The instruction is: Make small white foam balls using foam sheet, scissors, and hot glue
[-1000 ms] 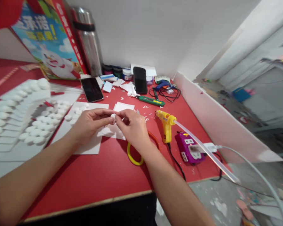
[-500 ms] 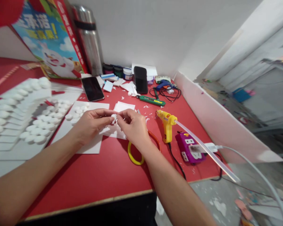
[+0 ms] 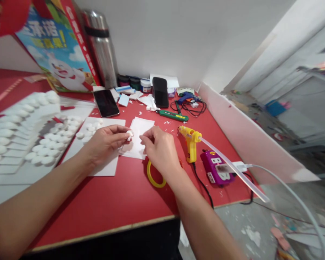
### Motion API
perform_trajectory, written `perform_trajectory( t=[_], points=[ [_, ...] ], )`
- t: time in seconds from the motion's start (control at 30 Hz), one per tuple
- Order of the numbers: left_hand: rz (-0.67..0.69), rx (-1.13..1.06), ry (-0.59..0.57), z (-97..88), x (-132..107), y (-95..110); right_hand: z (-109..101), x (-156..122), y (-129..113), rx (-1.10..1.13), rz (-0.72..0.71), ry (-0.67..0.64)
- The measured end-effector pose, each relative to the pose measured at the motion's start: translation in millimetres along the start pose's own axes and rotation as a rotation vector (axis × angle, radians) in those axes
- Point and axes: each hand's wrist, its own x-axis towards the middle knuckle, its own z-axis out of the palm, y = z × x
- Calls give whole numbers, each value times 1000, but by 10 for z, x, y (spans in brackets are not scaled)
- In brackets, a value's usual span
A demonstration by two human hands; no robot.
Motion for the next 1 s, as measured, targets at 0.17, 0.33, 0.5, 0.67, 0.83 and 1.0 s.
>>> perform_trajectory(
  t=[0.17, 0.33, 0.5, 0.67, 0.83, 1.0],
  points=[
    [13, -40, 3, -4, -5, 38, -411, -432, -66, -319, -23, 86],
    [47, -36, -15, -17, 6, 43, -727, -813, 271, -493, 5, 280],
    [54, -37, -47, -21, 17, 29, -866, -913, 458, -720, -3, 450],
    [58, -47, -49, -32, 18, 27, -853, -800, 485, -812, -48, 473],
    [65, -21, -58, -47, 25, 8, -813, -446, 567, -751, 151, 355],
    [68, 24, -59, -76, 39, -4, -813, -153, 643, -570, 328, 254]
  ],
)
